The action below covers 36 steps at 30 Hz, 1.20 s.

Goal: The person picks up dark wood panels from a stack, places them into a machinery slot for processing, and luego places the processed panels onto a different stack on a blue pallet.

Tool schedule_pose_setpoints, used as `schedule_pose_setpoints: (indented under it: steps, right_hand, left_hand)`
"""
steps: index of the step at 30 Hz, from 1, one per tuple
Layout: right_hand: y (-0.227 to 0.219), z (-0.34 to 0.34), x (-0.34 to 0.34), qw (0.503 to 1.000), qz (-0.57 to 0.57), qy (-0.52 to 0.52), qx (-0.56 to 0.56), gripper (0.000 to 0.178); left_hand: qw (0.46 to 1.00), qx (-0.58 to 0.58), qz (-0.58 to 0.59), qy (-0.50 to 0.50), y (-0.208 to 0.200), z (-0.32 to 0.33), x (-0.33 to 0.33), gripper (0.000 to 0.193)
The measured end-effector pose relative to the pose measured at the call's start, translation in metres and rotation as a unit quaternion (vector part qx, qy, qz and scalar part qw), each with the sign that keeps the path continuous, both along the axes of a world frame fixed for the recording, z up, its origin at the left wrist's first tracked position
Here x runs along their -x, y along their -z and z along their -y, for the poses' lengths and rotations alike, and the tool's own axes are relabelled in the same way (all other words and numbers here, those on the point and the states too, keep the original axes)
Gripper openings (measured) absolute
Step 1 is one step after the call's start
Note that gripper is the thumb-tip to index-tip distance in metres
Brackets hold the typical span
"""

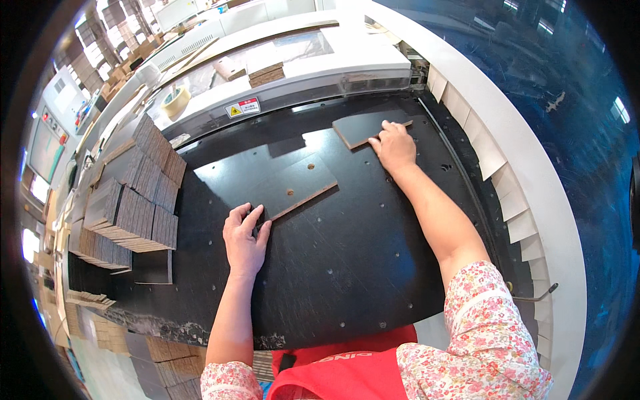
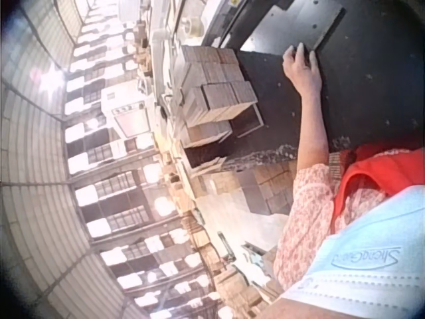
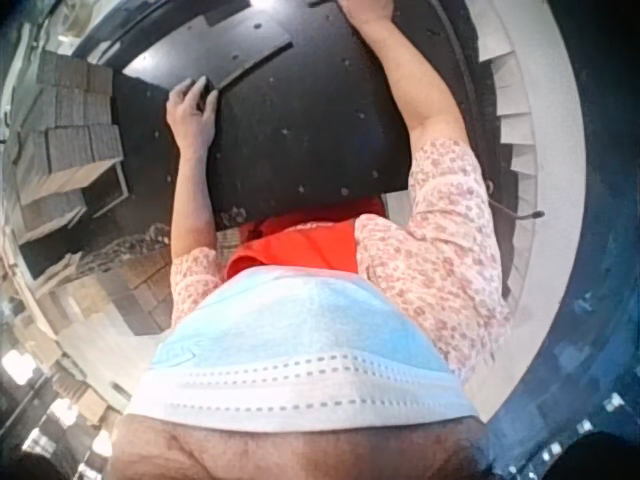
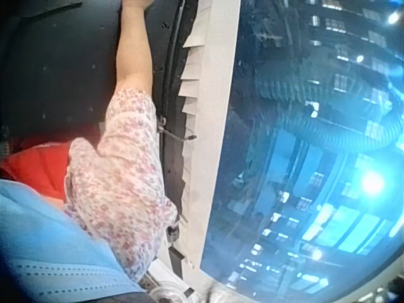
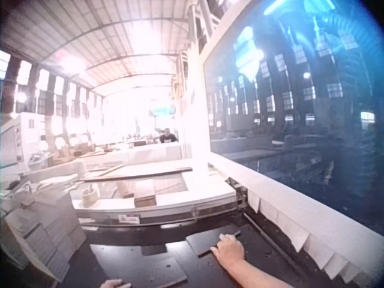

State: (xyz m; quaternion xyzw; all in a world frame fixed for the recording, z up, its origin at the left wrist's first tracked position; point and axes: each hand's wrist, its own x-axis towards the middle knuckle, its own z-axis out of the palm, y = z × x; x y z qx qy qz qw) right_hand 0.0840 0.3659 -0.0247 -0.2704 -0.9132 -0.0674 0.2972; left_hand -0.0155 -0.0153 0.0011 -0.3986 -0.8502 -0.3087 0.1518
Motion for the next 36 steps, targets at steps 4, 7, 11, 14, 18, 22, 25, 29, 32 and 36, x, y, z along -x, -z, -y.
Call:
schedule_pose_setpoints:
  steps: [4, 7, 11, 14, 18, 22, 25, 29, 32, 36]
  right_hand:
    - [-0.009, -0.044, 0.016, 0.995, 0.046, 0.074, 0.048, 0.036]
    - [-0.009, -0.088, 0.025, 0.990, 0.063, 0.100, 0.073, 0.040]
    - [-0.012, -0.128, 0.039, 0.976, 0.082, 0.172, 0.106, 0.036]
    - [-0.014, -0.141, 0.049, 0.964, 0.088, 0.215, 0.125, 0.030]
    - [-0.005, -0.153, 0.045, 0.973, 0.078, 0.186, 0.114, 0.031]
    - [-0.014, -0.124, 0.043, 0.962, -0.002, 0.255, 0.097, 0.070]
    - [-0.026, -0.090, 0.057, 0.953, 0.060, 0.262, 0.141, 0.092]
    - [-0.041, -0.084, 0.068, 0.931, 0.102, 0.276, 0.216, 0.097]
    - [-0.044, -0.082, 0.073, 0.926, 0.106, 0.266, 0.244, 0.090]
    - [-0.045, -0.080, 0.067, 0.931, 0.093, 0.266, 0.231, 0.089]
  left_hand:
    - [1.000, 0.010, -0.005, -0.008, -0.002, 0.001, -0.002, 0.035]
    - [1.000, 0.015, -0.011, -0.010, -0.003, 0.001, -0.002, 0.035]
    - [0.999, 0.027, 0.012, -0.023, -0.005, 0.001, -0.005, 0.036]
    - [0.999, 0.038, 0.006, -0.027, -0.005, 0.001, -0.005, 0.037]
    - [0.999, 0.037, -0.003, -0.016, -0.001, -0.002, -0.003, 0.038]
    - [0.999, 0.049, -0.012, -0.016, -0.009, -0.006, -0.003, 0.038]
    - [0.999, 0.037, -0.004, -0.022, -0.002, -0.003, 0.000, 0.039]
    - [0.999, 0.037, -0.004, -0.015, -0.004, -0.003, -0.001, 0.038]
    - [0.999, 0.041, -0.007, -0.019, -0.008, -0.001, -0.003, 0.039]
    - [0.999, 0.047, -0.010, -0.018, -0.010, -0.002, -0.002, 0.039]
